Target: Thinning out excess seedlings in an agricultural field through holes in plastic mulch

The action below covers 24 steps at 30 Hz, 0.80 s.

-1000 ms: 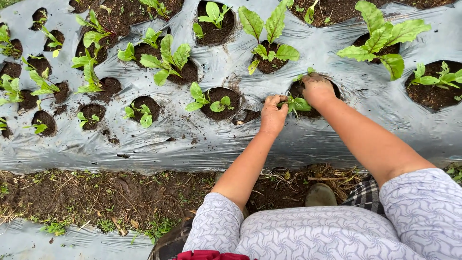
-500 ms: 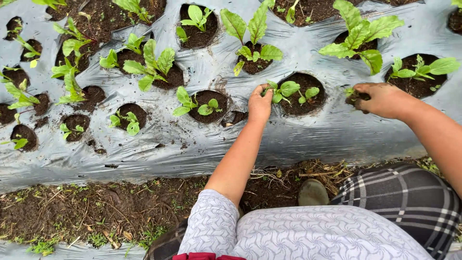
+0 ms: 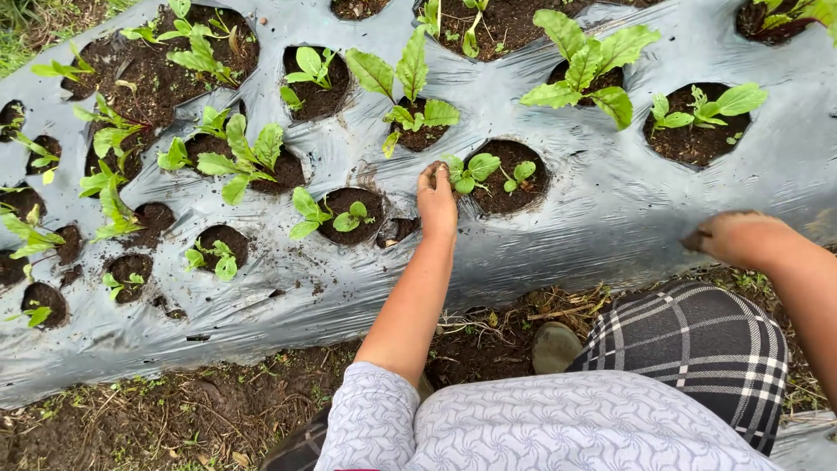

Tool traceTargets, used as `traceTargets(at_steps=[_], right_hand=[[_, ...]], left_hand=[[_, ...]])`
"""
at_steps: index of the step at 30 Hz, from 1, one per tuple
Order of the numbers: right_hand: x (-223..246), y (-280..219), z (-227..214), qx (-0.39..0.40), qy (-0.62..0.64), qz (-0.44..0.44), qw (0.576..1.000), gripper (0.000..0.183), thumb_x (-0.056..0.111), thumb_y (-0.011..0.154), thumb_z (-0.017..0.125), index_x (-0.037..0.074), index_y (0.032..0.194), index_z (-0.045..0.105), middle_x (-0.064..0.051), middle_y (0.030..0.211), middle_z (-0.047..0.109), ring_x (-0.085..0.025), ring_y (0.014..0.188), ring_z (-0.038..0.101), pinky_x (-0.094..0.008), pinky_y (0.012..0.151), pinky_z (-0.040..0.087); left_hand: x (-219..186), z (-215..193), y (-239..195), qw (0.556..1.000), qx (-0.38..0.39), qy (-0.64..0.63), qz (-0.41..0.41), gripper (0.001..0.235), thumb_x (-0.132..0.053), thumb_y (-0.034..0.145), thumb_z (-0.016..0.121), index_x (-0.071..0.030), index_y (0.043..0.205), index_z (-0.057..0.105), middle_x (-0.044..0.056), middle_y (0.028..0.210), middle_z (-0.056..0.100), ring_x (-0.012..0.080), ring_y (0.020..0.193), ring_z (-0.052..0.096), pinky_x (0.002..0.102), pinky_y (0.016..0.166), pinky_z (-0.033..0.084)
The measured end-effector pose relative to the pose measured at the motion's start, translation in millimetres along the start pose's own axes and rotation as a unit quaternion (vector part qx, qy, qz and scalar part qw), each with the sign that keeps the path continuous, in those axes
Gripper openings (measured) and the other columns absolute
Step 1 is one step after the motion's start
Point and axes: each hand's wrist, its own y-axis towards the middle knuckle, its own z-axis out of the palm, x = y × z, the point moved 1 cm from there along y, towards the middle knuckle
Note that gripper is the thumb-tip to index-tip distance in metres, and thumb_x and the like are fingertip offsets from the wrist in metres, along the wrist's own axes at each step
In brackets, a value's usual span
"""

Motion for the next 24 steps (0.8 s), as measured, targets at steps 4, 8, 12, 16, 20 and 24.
traceTargets(at_steps=[4, 8, 12, 16, 20, 24], right_hand=[[98, 24, -76, -0.184, 0.042, -0.159, 0.969, 0.046, 0.048, 0.100, 0.047, 0.022, 0.129, 0.071, -0.002, 0.140, 0.066, -0.026, 0.127, 0.066, -0.039, 0.108, 0.050], [202, 18, -117, -0.334, -0.016, -0.322, 0.886, 0.049, 0.014, 0.098, 0.048, 0.020, 0.147, 0.057, -0.007, 0.139, 0.069, -0.027, 0.131, 0.065, -0.044, 0.108, 0.055], [270, 82, -112, -0.413, -0.025, -0.330, 0.848, 0.049, 0.019, 0.103, 0.039, 0.011, 0.151, 0.047, -0.017, 0.154, 0.049, -0.038, 0.137, 0.054, -0.053, 0.104, 0.057], [292, 168, -109, -0.477, -0.037, -0.289, 0.829, 0.043, 0.022, 0.106, 0.041, 0.008, 0.142, 0.061, -0.022, 0.132, 0.061, -0.044, 0.113, 0.066, -0.059, 0.087, 0.056], [307, 211, -131, -0.324, 0.054, -0.247, 0.912, 0.043, 0.028, 0.101, 0.043, 0.008, 0.112, 0.079, -0.018, 0.107, 0.079, -0.037, 0.107, 0.075, -0.054, 0.086, 0.061], [290, 145, -152, -0.270, 0.046, -0.272, 0.923, 0.044, 0.027, 0.099, 0.043, 0.007, 0.113, 0.080, -0.019, 0.110, 0.080, -0.038, 0.114, 0.073, -0.051, 0.096, 0.059]], left_hand=[[29, 3, -45, 0.997, -0.063, -0.030, 0.041, 0.022, -0.033, 0.108, 0.043, -0.011, 0.107, 0.050, 0.010, 0.098, 0.066, 0.0179, 0.075, 0.067, 0.030, 0.063, 0.058], [23, 7, -95, 0.936, 0.100, 0.292, 0.172, 0.023, -0.022, 0.108, 0.042, -0.010, 0.119, 0.058, 0.011, 0.113, 0.058, 0.0246, 0.108, 0.059, 0.037, 0.095, 0.055], [39, 19, -76, 0.672, 0.165, 0.595, 0.410, 0.044, -0.018, 0.088, 0.062, -0.012, 0.132, 0.063, 0.016, 0.142, 0.052, 0.0368, 0.137, 0.050, 0.050, 0.114, 0.046], [40, 15, -66, 0.675, 0.184, 0.634, 0.329, 0.052, -0.011, 0.091, 0.059, -0.010, 0.143, 0.055, 0.017, 0.152, 0.042, 0.0401, 0.140, 0.044, 0.053, 0.111, 0.050], [43, 17, -59, 0.675, 0.157, 0.617, 0.372, 0.041, -0.002, 0.094, 0.050, -0.003, 0.134, 0.059, 0.020, 0.131, 0.053, 0.0396, 0.120, 0.058, 0.050, 0.096, 0.058], [64, 26, -37, 0.689, 0.135, 0.592, 0.396, 0.038, -0.006, 0.093, 0.049, -0.002, 0.128, 0.062, 0.019, 0.116, 0.058, 0.0400, 0.103, 0.064, 0.049, 0.080, 0.063]])
